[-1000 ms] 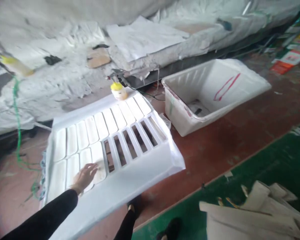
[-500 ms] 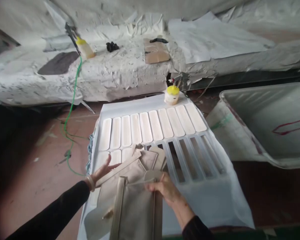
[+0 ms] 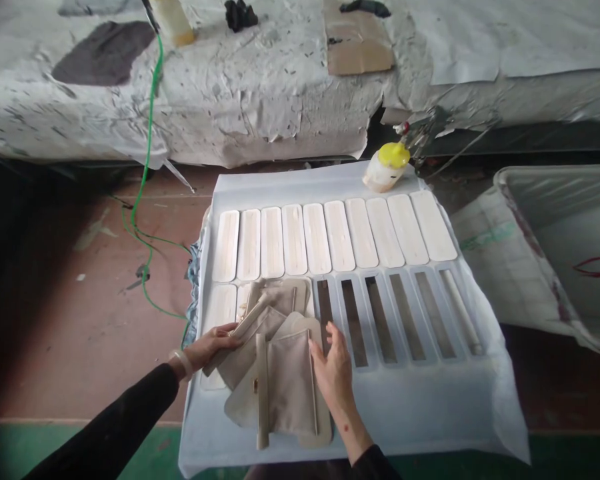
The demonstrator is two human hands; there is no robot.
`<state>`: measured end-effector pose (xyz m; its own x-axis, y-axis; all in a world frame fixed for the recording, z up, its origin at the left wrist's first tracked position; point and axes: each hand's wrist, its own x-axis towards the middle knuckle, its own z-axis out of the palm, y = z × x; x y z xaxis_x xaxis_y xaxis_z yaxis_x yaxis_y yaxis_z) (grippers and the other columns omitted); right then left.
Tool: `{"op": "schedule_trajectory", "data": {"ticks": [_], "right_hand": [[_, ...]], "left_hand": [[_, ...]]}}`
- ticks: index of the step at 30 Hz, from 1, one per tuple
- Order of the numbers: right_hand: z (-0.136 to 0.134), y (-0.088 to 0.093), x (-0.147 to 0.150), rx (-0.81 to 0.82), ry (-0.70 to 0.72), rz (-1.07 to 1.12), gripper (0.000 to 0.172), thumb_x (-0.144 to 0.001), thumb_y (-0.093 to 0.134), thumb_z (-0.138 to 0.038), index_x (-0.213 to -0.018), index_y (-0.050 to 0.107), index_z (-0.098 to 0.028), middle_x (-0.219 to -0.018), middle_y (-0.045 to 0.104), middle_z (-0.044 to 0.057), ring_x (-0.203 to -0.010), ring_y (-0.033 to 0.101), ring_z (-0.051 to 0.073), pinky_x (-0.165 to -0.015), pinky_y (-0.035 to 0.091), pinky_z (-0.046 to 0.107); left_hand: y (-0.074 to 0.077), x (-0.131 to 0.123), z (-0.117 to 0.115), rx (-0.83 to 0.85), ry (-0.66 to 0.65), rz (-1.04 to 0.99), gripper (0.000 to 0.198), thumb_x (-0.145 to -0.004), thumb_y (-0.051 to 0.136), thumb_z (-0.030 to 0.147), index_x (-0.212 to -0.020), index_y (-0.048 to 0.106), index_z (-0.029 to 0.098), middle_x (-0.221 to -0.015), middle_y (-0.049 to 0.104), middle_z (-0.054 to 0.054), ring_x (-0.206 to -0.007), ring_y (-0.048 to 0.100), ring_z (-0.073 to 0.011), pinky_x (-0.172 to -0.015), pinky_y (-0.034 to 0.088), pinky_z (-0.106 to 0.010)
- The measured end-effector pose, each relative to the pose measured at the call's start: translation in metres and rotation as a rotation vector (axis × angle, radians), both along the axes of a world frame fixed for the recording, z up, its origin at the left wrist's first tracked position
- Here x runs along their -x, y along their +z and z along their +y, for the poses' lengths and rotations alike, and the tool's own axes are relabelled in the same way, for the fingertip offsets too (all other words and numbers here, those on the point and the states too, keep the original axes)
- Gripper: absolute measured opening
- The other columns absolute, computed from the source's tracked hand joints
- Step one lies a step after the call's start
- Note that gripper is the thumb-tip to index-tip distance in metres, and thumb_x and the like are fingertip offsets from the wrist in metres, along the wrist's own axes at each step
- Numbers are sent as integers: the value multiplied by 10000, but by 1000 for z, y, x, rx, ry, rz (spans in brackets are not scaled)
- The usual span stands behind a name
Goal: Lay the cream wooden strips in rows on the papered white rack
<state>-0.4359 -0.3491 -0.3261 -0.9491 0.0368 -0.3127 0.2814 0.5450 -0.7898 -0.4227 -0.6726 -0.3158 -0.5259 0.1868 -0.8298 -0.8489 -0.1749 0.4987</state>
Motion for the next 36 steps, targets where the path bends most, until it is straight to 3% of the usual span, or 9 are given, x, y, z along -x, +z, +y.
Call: {"op": "schedule_trajectory", "data": {"ticks": [3, 7, 11, 14, 18, 24, 31, 34, 36], "right_hand": [[19, 3, -32, -130, 55, 28, 444, -900, 559, -303, -1299, 470, -130, -1184, 616, 170, -933, 634, 278, -816, 576, 484], [36, 8, -49, -439, 568, 316, 679, -825, 328, 82, -1432, 402, -213, -1457, 480, 105, -1362, 387, 321, -1058, 442, 546], [49, 4, -17, -489, 1095, 598, 631, -863, 375, 61, -1429, 430, -212, -1520, 431, 60, -1408, 333, 318, -1092, 422, 554], [53, -4, 14, -348, 1348, 809, 446, -925, 465, -56, -1353, 512, -173, -1449, 513, 83, -1376, 396, 287, -1105, 423, 508], [49, -5, 36, -176, 1445, 967, 236, -937, 526, -154, -1140, 637, -105, -1222, 653, 110, -1291, 493, 289, -1130, 385, 504], [65, -1, 44, -169, 1642, 623, 641, -870, 525, -146, -1479, 327, -118, -1545, 381, 124, -1428, 290, 341, -1155, 331, 561], [48, -7, 61, -44, 1708, 762, 459, -968, 469, -178, -1425, 430, -207, -1483, 487, 58, -1412, 347, 246, -1196, 257, 494], [46, -4, 63, 66, 1706, 673, 802, -745, 790, -416, -1431, 424, -220, -1515, 444, 71, -1450, 268, 279, -1200, 194, 571], [50, -3, 61, 74, 1689, 638, 1045, -534, 914, -432, -1435, 415, -256, -1544, 397, 65, -1466, 221, 294, -1194, 145, 610]], "left_hand": [[-2, -6, 3, 149, 19, 0, 791, -578, 874, 435, -1231, 551, 125, -880, 718, -89, -753, 668, -219, -670, 501, -277], [-5, -12, 5, 288, -18, 48, 812, -617, 842, 526, -1239, 520, 116, -876, 713, -91, -813, 665, -226, -710, 504, -285], [-6, -20, 6, 117, -2, 63, 862, -620, 872, 425, -1314, 436, 156, -1136, 665, -114, -993, 640, -238, -858, 517, -322], [-4, -33, 14, -1, -63, 95, 993, -597, 891, 358, -1404, 339, 192, -1155, 637, -109, -952, 642, -255, -743, 542, -324], [-1, -59, 37, -72, -40, 46, 1106, -616, 878, 303, -1488, 201, 251, -1080, 640, -94, -874, 653, -270, -666, 546, -342], [2, -70, 66, -55, 202, 41, 1071, -604, 858, 204, -1481, 246, 267, -1125, 616, -82, -868, 633, -259, -676, 566, -376], [13, -67, 72, -148, 172, -12, 1056, -650, 822, 183, -1494, 192, 248, -1064, 639, -94, -859, 659, -283, -753, 575, -471], [12, -70, 74, -105, 180, -29, 962, -658, 798, 178, -1458, 268, 246, -1038, 648, -85, -814, 666, -272, -686, 584, -437], [9, -72, 77, -126, 222, -51, 781, -678, 770, 206, -1367, 403, 184, -960, 655, -81, -751, 656, -244, -637, 581, -405]]}}
